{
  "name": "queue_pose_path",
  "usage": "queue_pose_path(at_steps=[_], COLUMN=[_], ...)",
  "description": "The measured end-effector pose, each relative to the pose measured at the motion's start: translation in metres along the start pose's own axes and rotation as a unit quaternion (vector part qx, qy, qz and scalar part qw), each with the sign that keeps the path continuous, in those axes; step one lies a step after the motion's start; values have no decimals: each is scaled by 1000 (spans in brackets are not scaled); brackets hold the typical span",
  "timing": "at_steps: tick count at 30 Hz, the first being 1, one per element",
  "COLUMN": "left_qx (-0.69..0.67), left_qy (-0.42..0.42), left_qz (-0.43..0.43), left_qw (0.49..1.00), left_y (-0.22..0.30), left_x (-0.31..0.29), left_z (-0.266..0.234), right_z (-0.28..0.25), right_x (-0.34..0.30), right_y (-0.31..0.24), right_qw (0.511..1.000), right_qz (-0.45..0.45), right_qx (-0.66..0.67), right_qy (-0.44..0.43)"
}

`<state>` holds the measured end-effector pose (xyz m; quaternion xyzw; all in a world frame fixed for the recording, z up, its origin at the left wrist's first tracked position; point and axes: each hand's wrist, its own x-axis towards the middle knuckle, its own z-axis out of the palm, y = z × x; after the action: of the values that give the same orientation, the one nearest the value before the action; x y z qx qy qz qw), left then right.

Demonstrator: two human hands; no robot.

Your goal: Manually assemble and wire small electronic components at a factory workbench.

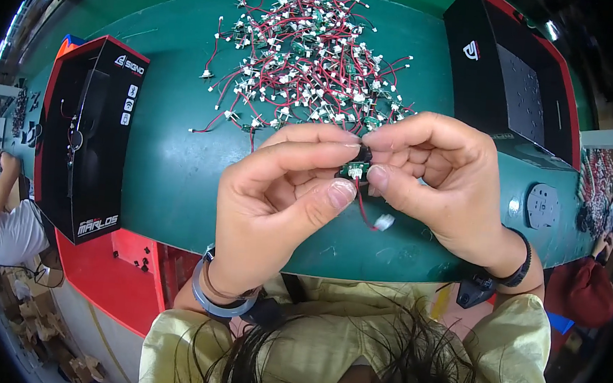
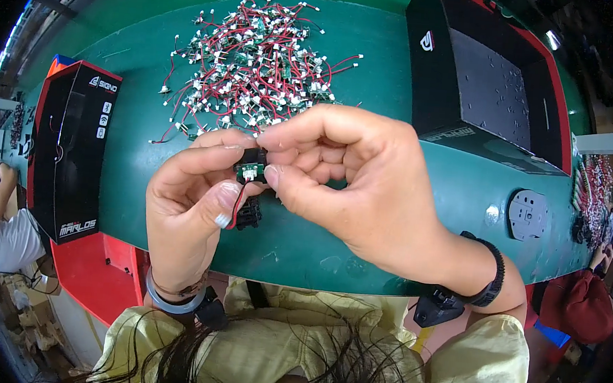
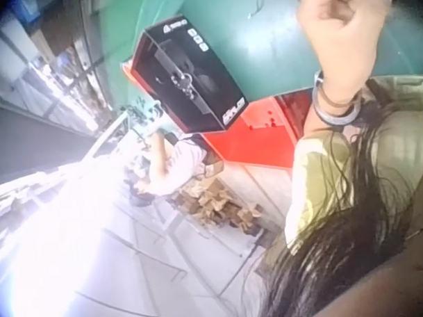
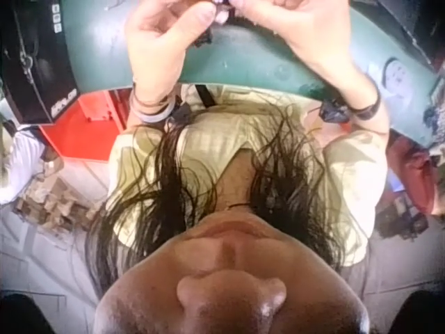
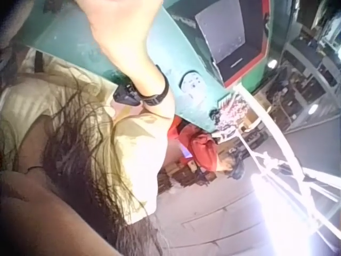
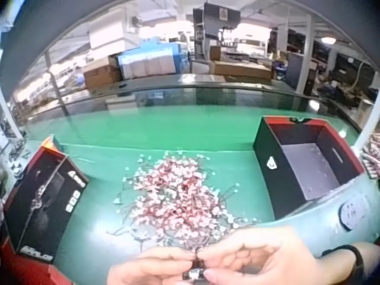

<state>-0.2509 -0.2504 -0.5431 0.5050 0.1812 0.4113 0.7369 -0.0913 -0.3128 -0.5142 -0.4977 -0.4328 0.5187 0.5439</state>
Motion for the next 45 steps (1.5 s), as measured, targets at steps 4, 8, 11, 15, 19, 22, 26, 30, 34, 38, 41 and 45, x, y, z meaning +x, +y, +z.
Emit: queue_pose_path(at_steps=[4, 8, 11, 15, 19, 22, 26, 30, 34, 38, 41, 45], left_qx=[4, -51, -13, 16, 11, -17, 50, 120, 87, 106, 120, 8], left_qy=[7, 42, 10, 10, 0, 0, 19, 18, 13, 8, 6, 9], left_qz=[-40, -122, -81, -40, -33, -60, -45, -1, -27, -16, -23, -89], left_qw=[999, 990, 997, 999, 999, 998, 998, 993, 996, 994, 993, 996], left_y=[-1, 6, 0, -3, 0, 1, 1, -1, 2, -2, 0, 8], left_x=[-3, -2, -3, -5, -4, -4, -6, -5, -4, -3, -2, -1], left_z=[-4, 1, -3, -3, -4, -1, 5, 6, 2, 0, 1, 7], right_z=[-1, -1, 0, 6, 2, -4, 5, 12, 7, 7, 13, 1], right_x=[1, 3, 3, -3, -1, 0, -2, -2, 0, 2, 2, 2], right_y=[-3, 3, 5, 11, 10, 12, 16, 22, 18, 20, 21, -4], right_qw=[999, 1000, 997, 981, 969, 954, 965, 985, 987, 979, 989, 993], right_qz=[36, 11, -45, -104, -148, -168, -144, -132, -114, -110, -104, 37], right_qx=[13, -2, -66, -161, -198, -246, -218, -102, -109, -170, -102, 107], right_qy=[-14, -3, -22, 11, -13, -43, -7, 31, -6, -3, 28, -25])
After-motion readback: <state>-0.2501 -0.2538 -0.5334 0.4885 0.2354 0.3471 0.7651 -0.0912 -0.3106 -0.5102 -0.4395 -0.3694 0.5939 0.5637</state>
